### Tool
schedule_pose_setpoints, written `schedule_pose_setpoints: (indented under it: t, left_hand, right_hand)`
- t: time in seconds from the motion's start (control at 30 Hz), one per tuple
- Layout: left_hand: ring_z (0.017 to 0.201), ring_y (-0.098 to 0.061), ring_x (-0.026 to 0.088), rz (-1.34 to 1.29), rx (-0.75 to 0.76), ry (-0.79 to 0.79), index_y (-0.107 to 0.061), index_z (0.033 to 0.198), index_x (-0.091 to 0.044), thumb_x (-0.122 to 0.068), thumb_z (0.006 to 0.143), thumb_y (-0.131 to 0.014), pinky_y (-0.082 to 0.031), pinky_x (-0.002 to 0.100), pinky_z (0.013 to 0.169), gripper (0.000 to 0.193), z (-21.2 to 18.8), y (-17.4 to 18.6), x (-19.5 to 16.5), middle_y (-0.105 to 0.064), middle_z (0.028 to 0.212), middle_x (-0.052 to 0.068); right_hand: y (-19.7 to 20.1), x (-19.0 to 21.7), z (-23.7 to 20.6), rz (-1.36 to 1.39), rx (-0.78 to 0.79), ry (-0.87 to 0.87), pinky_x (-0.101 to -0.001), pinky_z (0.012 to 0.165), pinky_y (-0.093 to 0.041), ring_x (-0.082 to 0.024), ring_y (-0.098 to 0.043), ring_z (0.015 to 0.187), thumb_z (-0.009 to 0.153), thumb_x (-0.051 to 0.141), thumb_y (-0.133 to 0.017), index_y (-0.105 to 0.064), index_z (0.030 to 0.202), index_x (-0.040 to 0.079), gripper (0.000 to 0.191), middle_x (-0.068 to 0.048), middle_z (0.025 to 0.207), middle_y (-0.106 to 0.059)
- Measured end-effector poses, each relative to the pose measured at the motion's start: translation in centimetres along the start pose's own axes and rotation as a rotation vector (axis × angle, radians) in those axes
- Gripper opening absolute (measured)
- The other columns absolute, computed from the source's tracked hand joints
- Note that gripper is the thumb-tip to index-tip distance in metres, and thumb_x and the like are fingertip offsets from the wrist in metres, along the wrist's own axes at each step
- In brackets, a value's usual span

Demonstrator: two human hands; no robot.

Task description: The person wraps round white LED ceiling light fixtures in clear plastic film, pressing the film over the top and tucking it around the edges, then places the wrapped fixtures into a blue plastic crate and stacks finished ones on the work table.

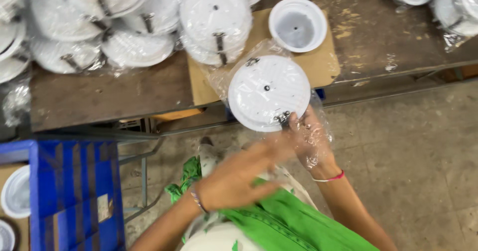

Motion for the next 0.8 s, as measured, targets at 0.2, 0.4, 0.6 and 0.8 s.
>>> schedule_pose_setpoints:
  t: [0.2,0.4,0.6,0.8]
  left_hand:
    - [0.142,-0.054,0.028,0.783,-0.196,-0.196,-0.046,0.154,-0.018,-0.009,0.085,-0.068,-0.038,0.048,0.119,0.073,6.5,1.4,5.4,-0.043,0.162,0.003]
    - [0.127,-0.066,0.024,0.430,-0.240,-0.436,-0.061,0.145,-0.014,-0.004,0.091,-0.069,-0.052,0.041,0.112,0.056,11.7,0.7,6.7,-0.063,0.145,0.008]
    - [0.105,-0.069,0.012,-0.445,-0.324,0.170,-0.068,0.136,-0.005,-0.008,0.093,-0.073,-0.057,0.029,0.091,0.044,16.5,2.7,18.1,-0.076,0.126,0.006]
    - [0.104,-0.066,0.007,-0.679,-0.414,0.335,-0.071,0.129,-0.001,-0.023,0.098,-0.073,-0.054,0.026,0.096,0.037,19.6,1.0,24.4,-0.077,0.117,0.004]
  right_hand:
    - [5.3,1.2,2.0,0.341,0.016,0.056,-0.0238,0.069,-0.049,-0.007,-0.059,0.091,0.098,0.012,-0.066,-0.055,0.143,0.008,0.046,0.000,0.115,-0.065]
    - [6.9,3.6,4.0,0.383,-0.003,-0.011,-0.0359,0.079,-0.057,-0.018,-0.064,0.101,0.100,0.018,-0.068,-0.058,0.133,0.005,0.037,-0.003,0.119,-0.066]
    - [3.1,15.9,4.6,-0.194,0.205,0.080,-0.0461,0.105,-0.055,-0.030,-0.060,0.134,0.100,0.027,-0.062,-0.055,0.139,-0.002,0.050,-0.018,0.143,-0.062]
    - [2.0,28.0,2.2,-0.853,-0.210,0.812,-0.0395,0.123,-0.040,-0.025,-0.047,0.145,0.094,0.017,-0.075,-0.044,0.148,0.001,0.064,-0.012,0.153,-0.049]
Point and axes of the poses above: each hand's wrist, its own z-axis towards the middle knuckle, its own y-axis out of the back of the hand, x = y × z, the point moved 10 cm from there along z, towards the middle knuckle
